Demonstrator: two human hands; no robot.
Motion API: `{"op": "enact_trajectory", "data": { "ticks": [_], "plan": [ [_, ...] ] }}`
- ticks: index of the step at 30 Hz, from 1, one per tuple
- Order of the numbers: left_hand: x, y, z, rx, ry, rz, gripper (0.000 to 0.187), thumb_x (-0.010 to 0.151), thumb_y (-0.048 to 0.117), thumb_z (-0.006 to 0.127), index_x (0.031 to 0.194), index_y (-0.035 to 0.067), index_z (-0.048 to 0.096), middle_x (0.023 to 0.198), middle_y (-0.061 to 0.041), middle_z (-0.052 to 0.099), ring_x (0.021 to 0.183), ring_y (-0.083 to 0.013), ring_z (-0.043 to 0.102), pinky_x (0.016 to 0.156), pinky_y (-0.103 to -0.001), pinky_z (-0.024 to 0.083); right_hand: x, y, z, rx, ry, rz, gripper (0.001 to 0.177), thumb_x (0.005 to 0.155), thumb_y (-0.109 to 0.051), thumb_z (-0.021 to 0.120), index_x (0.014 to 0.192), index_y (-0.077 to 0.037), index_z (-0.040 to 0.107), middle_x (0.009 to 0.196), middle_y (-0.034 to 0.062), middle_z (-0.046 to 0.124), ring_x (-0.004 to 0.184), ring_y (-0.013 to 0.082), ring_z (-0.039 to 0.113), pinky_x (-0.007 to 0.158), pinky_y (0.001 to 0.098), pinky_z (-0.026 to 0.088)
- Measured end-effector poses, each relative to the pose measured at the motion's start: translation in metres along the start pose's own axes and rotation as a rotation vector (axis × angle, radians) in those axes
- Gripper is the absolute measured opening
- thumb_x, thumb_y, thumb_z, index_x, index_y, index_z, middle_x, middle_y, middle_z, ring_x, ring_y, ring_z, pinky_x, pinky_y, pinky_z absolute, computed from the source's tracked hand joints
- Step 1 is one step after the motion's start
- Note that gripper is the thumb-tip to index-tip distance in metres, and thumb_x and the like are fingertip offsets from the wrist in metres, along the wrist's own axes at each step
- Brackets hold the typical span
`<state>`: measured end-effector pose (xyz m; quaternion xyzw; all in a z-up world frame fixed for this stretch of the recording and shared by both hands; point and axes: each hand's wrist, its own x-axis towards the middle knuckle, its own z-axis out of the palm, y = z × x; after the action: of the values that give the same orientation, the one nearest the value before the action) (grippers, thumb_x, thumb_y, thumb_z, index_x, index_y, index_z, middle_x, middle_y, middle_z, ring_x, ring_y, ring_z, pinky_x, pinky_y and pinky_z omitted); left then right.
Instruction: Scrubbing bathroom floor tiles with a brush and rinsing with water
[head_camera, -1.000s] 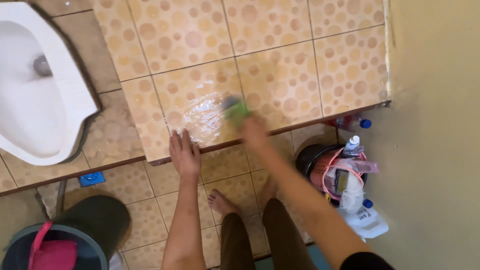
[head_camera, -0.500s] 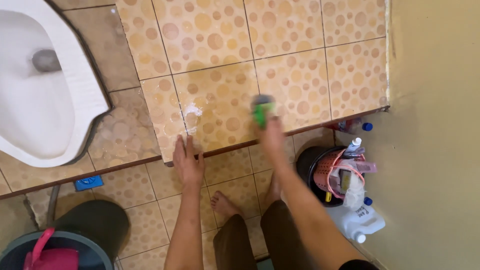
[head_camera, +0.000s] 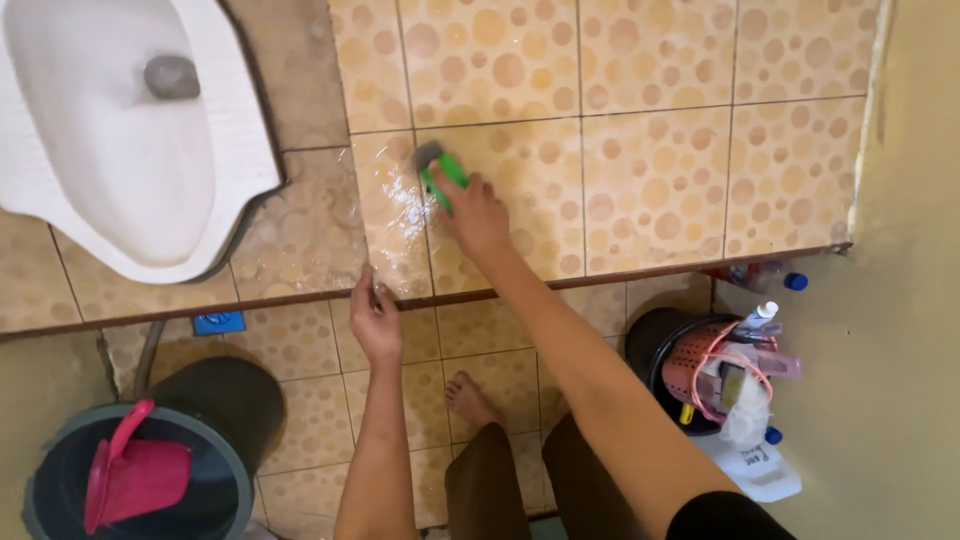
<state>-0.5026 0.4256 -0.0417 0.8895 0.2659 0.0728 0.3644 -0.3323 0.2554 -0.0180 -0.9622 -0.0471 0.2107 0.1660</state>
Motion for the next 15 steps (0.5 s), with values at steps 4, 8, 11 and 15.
{"op": "enact_trajectory", "data": {
  "ticks": [4,8,11,15],
  "plan": [
    [0.006,-0.007,-0.007,-0.400,0.069,-0.388,0.038,0.103,0.004,0.053,0.140,0.014,0.057,0.125,-0.014,0.069,0.115,-0.0289,0.066,0.090,-0.043,0.060,-0.083,-0.038,0.007,-0.203,0.080,-0.447,0.057,0.090,-0.014,0.069,0.137,-0.040,0.052,0.103,0.0174,0.057,0.087,0.0346,0.069,0.067,0.0452,0.059],
    [0.004,-0.011,-0.017,-0.378,0.159,-0.382,0.032,0.108,0.012,0.052,0.139,0.016,0.057,0.131,-0.008,0.061,0.122,-0.0240,0.060,0.095,-0.040,0.055,-0.080,-0.054,0.020,-0.314,0.504,-0.733,0.067,0.080,-0.014,0.077,0.133,-0.043,0.047,0.101,0.0187,0.059,0.070,0.0266,0.065,0.058,0.0360,0.057],
    [0.001,0.002,-0.023,-0.364,0.139,-0.385,0.032,0.107,0.007,0.052,0.138,0.012,0.057,0.131,-0.011,0.058,0.123,-0.0281,0.059,0.100,-0.043,0.053,0.038,-0.031,0.072,-0.231,-0.086,-0.364,0.036,0.095,-0.022,0.059,0.121,0.004,0.064,0.102,0.0249,0.064,0.095,0.0397,0.066,0.074,0.0591,0.058],
    [0.005,0.015,-0.049,-0.349,0.098,-0.380,0.031,0.106,0.006,0.052,0.136,0.010,0.059,0.127,-0.015,0.059,0.120,-0.0321,0.060,0.098,-0.046,0.053,0.052,-0.067,0.006,-0.196,0.007,-0.273,0.077,0.090,-0.039,0.074,0.154,-0.045,0.032,0.114,0.0186,0.055,0.097,0.0409,0.068,0.069,0.0557,0.062]
  ]
}}
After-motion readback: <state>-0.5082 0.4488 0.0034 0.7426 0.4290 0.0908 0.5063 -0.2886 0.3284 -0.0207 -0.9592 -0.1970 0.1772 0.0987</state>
